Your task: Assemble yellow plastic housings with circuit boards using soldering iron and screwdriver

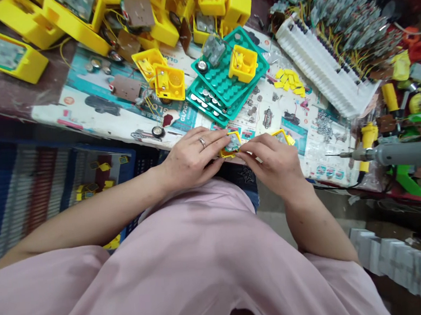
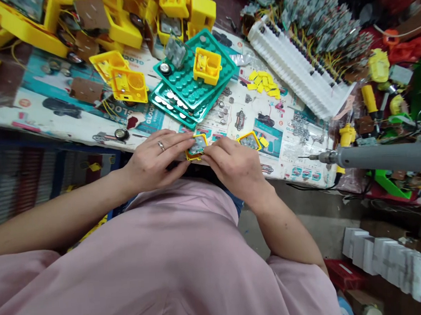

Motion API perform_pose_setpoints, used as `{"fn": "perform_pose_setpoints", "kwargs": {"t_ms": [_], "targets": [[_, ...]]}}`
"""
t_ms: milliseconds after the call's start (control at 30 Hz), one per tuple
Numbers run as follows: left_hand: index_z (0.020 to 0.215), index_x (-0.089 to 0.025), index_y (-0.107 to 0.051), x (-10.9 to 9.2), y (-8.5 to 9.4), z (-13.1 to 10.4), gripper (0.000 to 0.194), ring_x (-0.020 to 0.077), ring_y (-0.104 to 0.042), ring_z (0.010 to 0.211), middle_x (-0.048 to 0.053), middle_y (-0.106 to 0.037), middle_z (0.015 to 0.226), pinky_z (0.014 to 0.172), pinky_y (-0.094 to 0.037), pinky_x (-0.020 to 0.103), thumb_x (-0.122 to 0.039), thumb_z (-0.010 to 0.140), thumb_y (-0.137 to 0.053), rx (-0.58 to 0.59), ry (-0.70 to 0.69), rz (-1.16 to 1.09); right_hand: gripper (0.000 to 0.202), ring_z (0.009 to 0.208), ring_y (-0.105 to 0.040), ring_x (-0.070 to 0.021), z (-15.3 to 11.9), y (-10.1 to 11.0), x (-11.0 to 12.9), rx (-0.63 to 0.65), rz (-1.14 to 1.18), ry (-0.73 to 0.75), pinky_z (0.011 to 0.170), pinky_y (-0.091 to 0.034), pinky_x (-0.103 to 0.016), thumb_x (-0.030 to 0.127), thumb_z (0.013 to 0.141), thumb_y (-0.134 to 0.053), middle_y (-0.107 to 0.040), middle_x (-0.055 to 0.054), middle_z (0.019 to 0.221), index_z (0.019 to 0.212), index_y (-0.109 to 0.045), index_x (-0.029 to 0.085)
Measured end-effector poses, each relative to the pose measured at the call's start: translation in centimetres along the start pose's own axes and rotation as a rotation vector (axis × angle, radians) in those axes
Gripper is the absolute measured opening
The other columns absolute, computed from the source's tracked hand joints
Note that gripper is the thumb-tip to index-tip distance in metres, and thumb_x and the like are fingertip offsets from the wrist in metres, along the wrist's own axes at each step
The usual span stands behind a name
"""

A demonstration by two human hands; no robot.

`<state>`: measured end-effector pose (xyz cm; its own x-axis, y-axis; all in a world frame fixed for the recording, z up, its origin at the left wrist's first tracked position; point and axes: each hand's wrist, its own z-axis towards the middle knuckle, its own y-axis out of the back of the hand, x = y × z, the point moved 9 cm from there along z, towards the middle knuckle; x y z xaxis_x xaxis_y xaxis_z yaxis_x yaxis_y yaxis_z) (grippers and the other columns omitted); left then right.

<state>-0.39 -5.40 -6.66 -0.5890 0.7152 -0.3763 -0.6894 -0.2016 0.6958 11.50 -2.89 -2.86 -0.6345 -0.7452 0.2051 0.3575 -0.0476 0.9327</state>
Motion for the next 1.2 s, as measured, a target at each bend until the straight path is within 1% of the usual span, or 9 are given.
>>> {"fn": "perform_pose_setpoints", "kwargs": {"t_ms": [133,367,600,700,800,867,1000,1100,1200], "targets": [[0.134,-0.01,-0.055,-0.2,0.2,-0.1,0.048,0.0272,-0.068,0.115,0.02,-0.069,0.126,0.097,-0.056,0.043,-0.017,0.086,-0.061,-0.046,-0.031,-0.011,0.007,0.077,-0.069,-0.0139,-0.2,0.2,0.4,-0.107,0.047,-0.052,0.067,-0.052,-0.024,0.02,0.094,-0.061,-0.072,-0.003,0.082,0.089,-0.067,0.02],[0.132,-0.013,-0.057,-0.1,0.1,-0.2,0.045,0.026,-0.069,0.113,0.018,-0.07,0.126,0.094,-0.058,0.041,-0.018,0.087,-0.06,-0.061,-0.037,0.01,0.009,0.073,-0.068,-0.0132,-1.0,0.3,1.4,-0.188,-0.033,-0.069,0.064,-0.049,-0.025,0.023,0.094,-0.063,-0.073,-0.002,0.08,0.088,-0.069,0.022],[0.131,-0.016,-0.058,0.1,-0.4,-0.5,0.042,0.0262,-0.068,0.117,0.018,-0.067,0.131,0.095,-0.057,0.043,-0.021,0.09,-0.059,-0.037,-0.041,0.019,0.015,0.07,-0.063,-0.015,-2.2,-0.6,3.5,-0.118,-0.244,-0.004,0.061,-0.04,-0.032,0.027,0.094,-0.061,-0.072,-0.004,0.081,0.105,-0.07,0.022],[0.127,-0.016,-0.061,0.0,-0.4,-0.5,0.037,0.0259,-0.068,0.115,0.017,-0.068,0.129,0.093,-0.059,0.042,-0.021,0.09,-0.059,-0.039,-0.059,0.051,0.016,0.067,-0.062,-0.016,-2.2,-0.6,4.0,-0.086,-0.313,0.038,0.058,-0.038,-0.034,0.03,0.094,-0.062,-0.071,-0.004,0.076,0.104,-0.07,0.02],[0.126,-0.014,-0.061,0.1,-0.5,-0.6,0.038,0.0287,-0.066,0.118,0.021,-0.065,0.132,0.093,-0.058,0.044,-0.02,0.089,-0.061,-0.035,-0.058,0.017,0.008,0.068,-0.062,-0.0152,-1.7,0.8,2.9,-0.143,-0.168,0.042,0.061,-0.045,-0.03,0.027,0.093,-0.064,-0.071,-0.002,0.074,0.097,-0.07,0.022],[0.127,-0.014,-0.061,0.1,-0.4,-0.7,0.039,0.0308,-0.065,0.12,0.024,-0.063,0.134,0.094,-0.057,0.046,-0.02,0.089,-0.062,-0.046,-0.058,-0.012,0.009,0.08,-0.068,-0.0163,-1.0,1.4,1.2,-0.156,0.017,-0.013,0.073,-0.052,-0.03,0.025,0.092,-0.066,-0.075,-0.003,0.087,0.1,-0.069,0.025],[0.125,-0.015,-0.063,0.1,-0.1,-0.7,0.037,0.0293,-0.068,0.113,0.021,-0.066,0.126,0.091,-0.059,0.045,-0.023,0.089,-0.063,-0.058,-0.048,0.076,0.021,0.115,-0.066,-0.0213,0.5,-0.2,-0.7,0.009,0.249,-0.022,0.098,-0.053,-0.039,0.029,0.093,-0.063,-0.073,-0.007,0.121,0.114,-0.066,0.025],[0.12,-0.016,-0.065,-0.2,0.1,-0.5,0.033,0.0266,-0.07,0.104,0.017,-0.07,0.116,0.086,-0.06,0.042,-0.023,0.088,-0.065,-0.056,-0.051,0.133,0.021,0.117,-0.066,-0.0209,1.2,-1.6,-0.6,0.118,0.258,0.048,0.1,-0.052,-0.04,0.032,0.096,-0.058,-0.073,-0.006,0.122,0.114,-0.067,0.025],[0.115,-0.015,-0.066,-0.5,0.6,-0.5,0.03,0.0267,-0.07,0.102,0.017,-0.071,0.113,0.085,-0.06,0.042,-0.021,0.085,-0.067,-0.109,-0.084,0.123,0.021,0.113,-0.067,-0.0205,1.6,-1.7,-0.6,0.139,0.211,0.099,0.097,-0.051,-0.038,0.035,0.096,-0.059,-0.075,-0.006,0.117,0.112,-0.069,0.026]]}}
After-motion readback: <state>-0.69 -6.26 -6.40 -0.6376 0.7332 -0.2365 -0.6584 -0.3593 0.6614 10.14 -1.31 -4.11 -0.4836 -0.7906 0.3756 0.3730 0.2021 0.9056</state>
